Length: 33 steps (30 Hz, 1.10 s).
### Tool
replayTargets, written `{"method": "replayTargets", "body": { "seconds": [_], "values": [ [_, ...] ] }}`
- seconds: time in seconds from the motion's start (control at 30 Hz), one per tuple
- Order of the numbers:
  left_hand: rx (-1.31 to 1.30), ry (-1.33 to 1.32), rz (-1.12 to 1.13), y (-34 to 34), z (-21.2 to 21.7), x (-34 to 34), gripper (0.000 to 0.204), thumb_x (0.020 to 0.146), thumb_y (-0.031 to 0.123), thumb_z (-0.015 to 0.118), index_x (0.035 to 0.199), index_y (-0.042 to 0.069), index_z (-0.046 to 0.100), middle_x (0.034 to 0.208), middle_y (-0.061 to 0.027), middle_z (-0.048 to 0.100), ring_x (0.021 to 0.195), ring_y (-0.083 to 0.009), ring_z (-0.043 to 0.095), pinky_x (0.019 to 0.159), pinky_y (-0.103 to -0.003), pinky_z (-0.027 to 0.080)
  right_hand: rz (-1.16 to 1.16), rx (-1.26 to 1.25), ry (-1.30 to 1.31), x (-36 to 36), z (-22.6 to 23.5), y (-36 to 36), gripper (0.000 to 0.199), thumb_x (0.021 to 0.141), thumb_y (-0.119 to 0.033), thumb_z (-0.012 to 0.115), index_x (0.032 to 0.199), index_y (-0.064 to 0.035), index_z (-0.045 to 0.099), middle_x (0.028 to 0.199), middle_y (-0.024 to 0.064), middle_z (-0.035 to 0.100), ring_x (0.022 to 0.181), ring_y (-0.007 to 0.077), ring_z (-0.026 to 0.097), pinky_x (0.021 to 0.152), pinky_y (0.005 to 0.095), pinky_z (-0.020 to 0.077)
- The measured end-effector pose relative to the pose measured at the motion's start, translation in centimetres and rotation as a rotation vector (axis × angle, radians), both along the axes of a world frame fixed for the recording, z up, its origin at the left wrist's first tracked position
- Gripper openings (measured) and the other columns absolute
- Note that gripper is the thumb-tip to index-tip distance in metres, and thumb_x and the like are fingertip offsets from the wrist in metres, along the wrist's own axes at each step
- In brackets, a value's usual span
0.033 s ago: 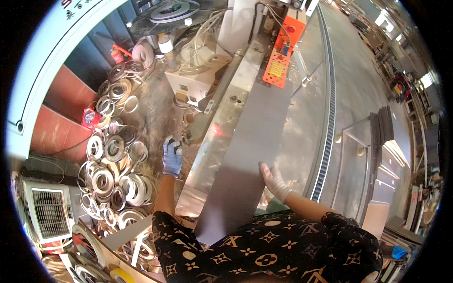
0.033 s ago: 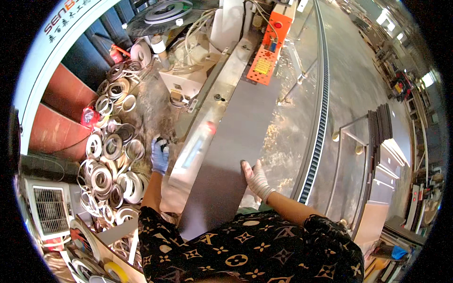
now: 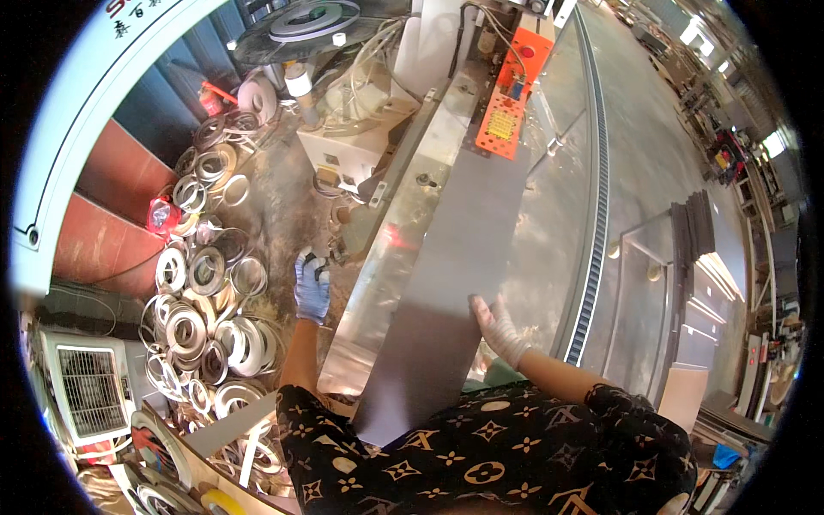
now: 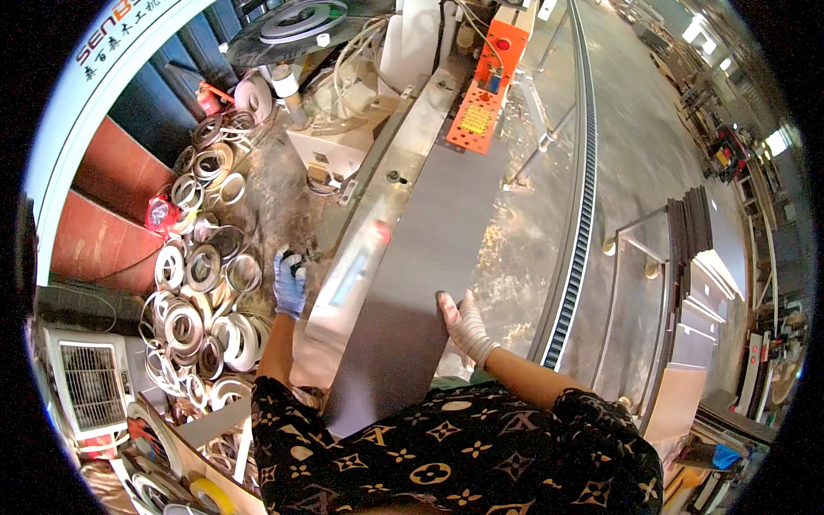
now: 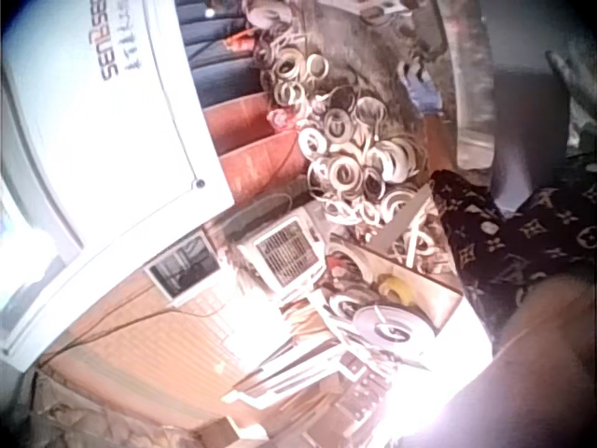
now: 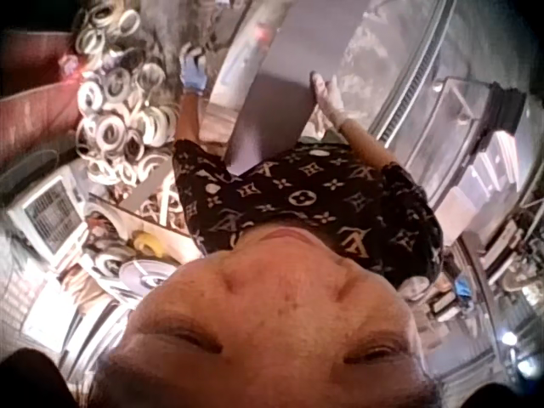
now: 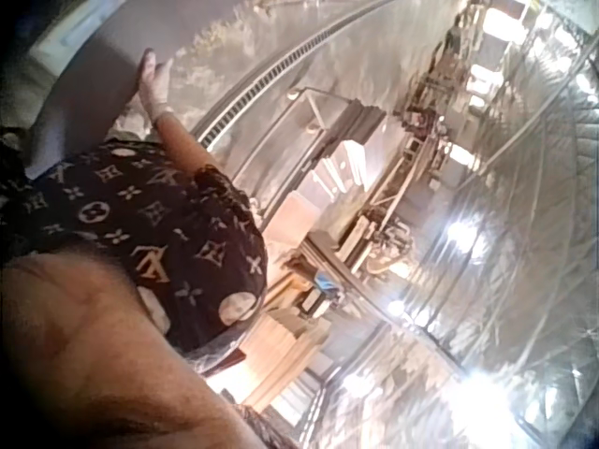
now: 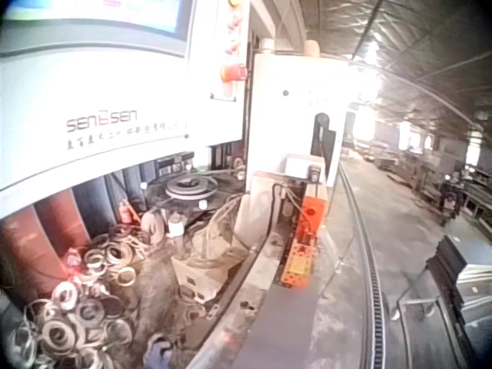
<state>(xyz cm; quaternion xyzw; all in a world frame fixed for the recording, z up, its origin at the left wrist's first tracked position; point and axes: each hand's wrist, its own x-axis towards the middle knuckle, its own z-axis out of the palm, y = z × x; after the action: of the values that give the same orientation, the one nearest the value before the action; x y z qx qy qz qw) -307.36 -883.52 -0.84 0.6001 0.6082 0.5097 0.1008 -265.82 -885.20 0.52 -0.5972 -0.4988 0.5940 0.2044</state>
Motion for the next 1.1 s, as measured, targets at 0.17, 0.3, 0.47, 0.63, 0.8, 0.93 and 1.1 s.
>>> {"method": "replayTargets", "body": {
  "seconds": [0.17, 0.3, 0.47, 0.63, 0.8, 0.93, 1.1],
  "values": [
    [-0.070, -0.226, 0.050, -0.2, 0.9, 2.2, 0.047, 0.087, 0.006, 0.058, 0.131, 0.006, 0.043, 0.116, -0.0092, 0.055, 0.100, -0.0243, 0.055, 0.090, -0.033, 0.046, -0.061, -0.092, -0.033, -0.9, 5.8, 0.5, 0.098, 0.088, -0.059, 0.052, 0.147, 0.0047, 0.006, 0.144, 0.0249, 0.033, 0.136, 0.0292, 0.030, 0.110, 0.0366, 0.0262],
    [-0.513, -0.911, 0.061, 0.4, 0.3, -0.2, 0.050, 0.090, 0.006, 0.058, 0.136, 0.016, 0.039, 0.102, -0.0010, 0.058, 0.080, -0.0129, 0.059, 0.067, -0.029, 0.052, -0.083, -0.127, 0.137, -2.1, 9.9, 0.6, 0.101, 0.088, -0.060, 0.053, 0.147, 0.0067, 0.005, 0.142, 0.0238, 0.036, 0.135, 0.0291, 0.031, 0.110, 0.0350, 0.0254],
    [-0.467, -0.791, -0.167, 0.4, -2.3, -3.0, 0.051, 0.088, 0.002, 0.060, 0.133, 0.018, 0.042, 0.102, -0.0006, 0.058, 0.080, -0.0117, 0.058, 0.064, -0.029, 0.053, 0.088, -0.213, 0.058, -2.1, 14.1, 0.2, 0.101, 0.087, -0.057, 0.057, 0.145, 0.0089, 0.008, 0.144, 0.0230, 0.031, 0.136, 0.0270, 0.028, 0.112, 0.0347, 0.0233],
    [-0.474, -0.529, -0.106, 0.7, -2.7, -3.4, 0.054, 0.084, 0.002, 0.065, 0.132, 0.011, 0.042, 0.103, -0.0019, 0.059, 0.089, -0.0105, 0.056, 0.074, -0.026, 0.050, 0.154, -0.147, 0.146, 0.3, 10.9, -0.8, 0.075, 0.093, -0.040, 0.055, 0.143, 0.0045, 0.020, 0.137, 0.0184, 0.037, 0.127, 0.0253, 0.036, 0.109, 0.0348, 0.0266],
    [-0.458, -0.493, -0.118, 0.9, -2.8, -3.4, 0.054, 0.082, -0.001, 0.066, 0.130, 0.011, 0.043, 0.103, -0.0025, 0.060, 0.087, -0.0113, 0.055, 0.077, -0.025, 0.048, 0.175, -0.283, 0.029, -0.4, 11.0, 0.4, 0.066, 0.093, -0.032, 0.058, 0.139, 0.0046, 0.026, 0.128, 0.0128, 0.047, 0.116, 0.0198, 0.044, 0.102, 0.0305, 0.0341],
    [-0.498, -0.467, -0.098, 0.5, -2.8, -3.7, 0.055, 0.083, 0.000, 0.066, 0.131, 0.012, 0.043, 0.103, -0.0023, 0.059, 0.087, -0.0111, 0.055, 0.078, -0.026, 0.048, 0.308, -0.305, 0.033, -0.6, 10.1, 1.2, 0.067, 0.094, -0.033, 0.057, 0.139, 0.0048, 0.026, 0.127, 0.0115, 0.048, 0.113, 0.0172, 0.045, 0.100, 0.0294, 0.0357],
    [-0.520, -0.458, -0.107, 0.5, -2.1, -3.7, 0.055, 0.084, 0.005, 0.065, 0.133, 0.012, 0.041, 0.104, -0.0025, 0.059, 0.086, -0.0111, 0.055, 0.075, -0.027, 0.050, 0.052, -0.124, -0.068, -2.7, 12.8, 0.6, 0.069, 0.089, -0.044, 0.059, 0.124, 0.0127, 0.039, 0.114, 0.0195, 0.056, 0.106, 0.0238, 0.054, 0.091, 0.0358, 0.0450]
  ]
}}
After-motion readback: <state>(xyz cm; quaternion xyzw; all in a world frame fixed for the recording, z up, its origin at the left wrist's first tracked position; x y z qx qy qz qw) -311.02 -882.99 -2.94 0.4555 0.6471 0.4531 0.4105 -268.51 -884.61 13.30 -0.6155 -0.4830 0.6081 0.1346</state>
